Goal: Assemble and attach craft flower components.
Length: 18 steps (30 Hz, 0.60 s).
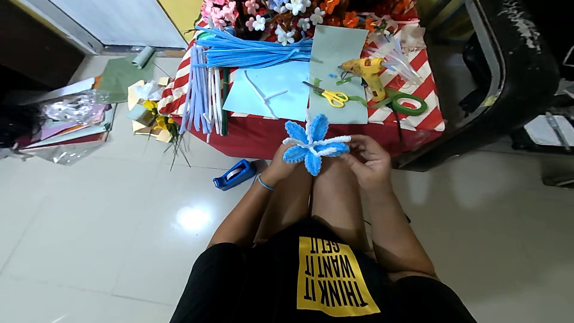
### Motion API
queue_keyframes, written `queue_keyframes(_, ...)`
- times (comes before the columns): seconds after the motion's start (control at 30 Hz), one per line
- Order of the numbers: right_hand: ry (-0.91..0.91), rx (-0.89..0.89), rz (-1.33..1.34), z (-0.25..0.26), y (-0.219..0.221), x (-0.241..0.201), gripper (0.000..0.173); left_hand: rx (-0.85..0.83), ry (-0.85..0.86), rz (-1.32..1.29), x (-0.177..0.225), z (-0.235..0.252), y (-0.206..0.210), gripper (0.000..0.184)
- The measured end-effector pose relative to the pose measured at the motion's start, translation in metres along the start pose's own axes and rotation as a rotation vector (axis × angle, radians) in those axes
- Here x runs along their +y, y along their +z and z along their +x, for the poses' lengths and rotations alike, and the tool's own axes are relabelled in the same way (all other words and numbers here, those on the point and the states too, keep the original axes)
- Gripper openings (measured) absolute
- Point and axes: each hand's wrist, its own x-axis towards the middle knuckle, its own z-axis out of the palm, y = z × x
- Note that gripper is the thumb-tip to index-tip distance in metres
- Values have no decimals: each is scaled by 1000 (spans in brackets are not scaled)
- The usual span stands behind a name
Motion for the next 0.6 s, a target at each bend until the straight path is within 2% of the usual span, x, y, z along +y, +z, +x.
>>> queue_keyframes(0.03,61,-37,41,0,-3,0,30,-4,-10,1,1,-1,0,18)
queue_keyframes(0.1,186,-96,118,2,-6,1,14,-12,-30,14,2,-2,-1,20)
queue_keyframes(0.2,344,-202,257,2,-2,-2,31,-26,-49,87,6,-3,-2,21)
queue_keyframes(0.27,397,-170,349,0,7,-6,30,-45,-28,141,6,-2,-2,22)
queue_keyframes(0.43,351,-31,275,-4,20,-4,25,-59,11,150,2,0,-2,21)
queue_keyframes(0.6,312,14,140,-9,25,2,26,10,-67,60,-1,1,3,21)
